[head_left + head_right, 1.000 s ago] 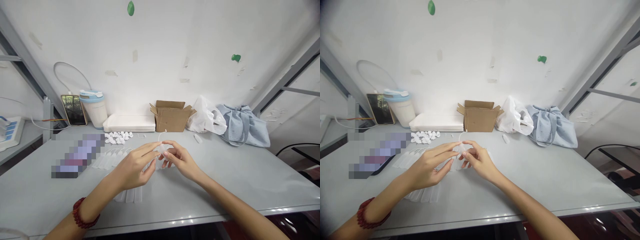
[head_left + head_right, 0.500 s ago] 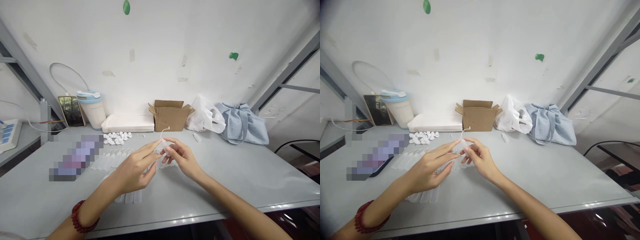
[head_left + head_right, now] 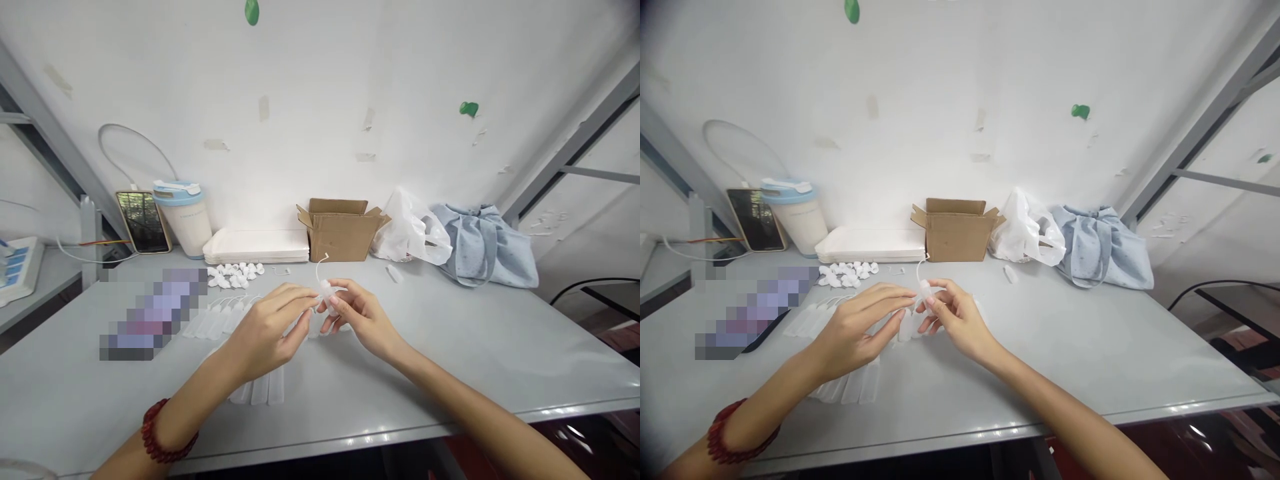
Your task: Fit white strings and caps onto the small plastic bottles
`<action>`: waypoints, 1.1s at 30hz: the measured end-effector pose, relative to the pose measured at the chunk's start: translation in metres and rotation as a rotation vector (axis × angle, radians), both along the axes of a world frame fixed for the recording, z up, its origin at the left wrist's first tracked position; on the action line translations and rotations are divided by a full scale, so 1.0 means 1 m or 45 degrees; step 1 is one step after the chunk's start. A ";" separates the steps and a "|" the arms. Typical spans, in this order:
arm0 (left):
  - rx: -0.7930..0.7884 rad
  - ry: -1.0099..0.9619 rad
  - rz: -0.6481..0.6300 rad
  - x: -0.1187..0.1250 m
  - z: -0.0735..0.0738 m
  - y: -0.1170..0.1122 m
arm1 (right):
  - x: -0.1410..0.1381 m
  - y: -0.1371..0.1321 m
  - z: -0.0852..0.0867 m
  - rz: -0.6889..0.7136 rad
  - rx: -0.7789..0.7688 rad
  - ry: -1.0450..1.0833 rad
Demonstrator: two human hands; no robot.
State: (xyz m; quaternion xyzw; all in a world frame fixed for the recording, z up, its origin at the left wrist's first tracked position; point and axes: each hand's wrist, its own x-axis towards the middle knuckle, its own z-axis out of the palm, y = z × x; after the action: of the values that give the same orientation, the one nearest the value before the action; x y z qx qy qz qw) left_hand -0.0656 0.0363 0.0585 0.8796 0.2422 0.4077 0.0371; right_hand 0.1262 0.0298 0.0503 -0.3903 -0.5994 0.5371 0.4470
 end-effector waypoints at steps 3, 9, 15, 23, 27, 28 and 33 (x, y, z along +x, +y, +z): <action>-0.028 0.059 0.074 0.000 0.000 0.000 | -0.001 -0.002 0.001 0.025 -0.015 0.029; -0.042 0.292 0.225 0.002 -0.001 -0.001 | -0.005 -0.006 -0.002 0.100 -0.012 0.051; 0.027 0.354 0.260 0.005 0.002 -0.004 | -0.009 -0.010 -0.005 0.193 -0.023 0.017; -0.455 0.640 0.103 0.000 0.012 -0.015 | 0.001 -0.001 0.000 -0.054 0.055 -0.299; -0.644 0.778 -0.013 0.000 0.013 -0.023 | 0.005 0.003 0.001 -0.236 0.079 -0.307; -0.670 0.802 -0.029 0.000 0.013 -0.025 | 0.005 0.004 0.002 -0.251 0.087 -0.305; -0.741 0.912 -0.031 0.000 0.013 -0.030 | 0.005 0.003 0.003 -0.231 0.110 -0.324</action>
State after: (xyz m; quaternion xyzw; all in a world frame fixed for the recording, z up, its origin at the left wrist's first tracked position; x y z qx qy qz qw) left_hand -0.0654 0.0065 0.0711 0.9209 0.3336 -0.0074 0.2012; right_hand 0.1312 0.0330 0.0531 -0.4882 -0.6361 0.4145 0.4304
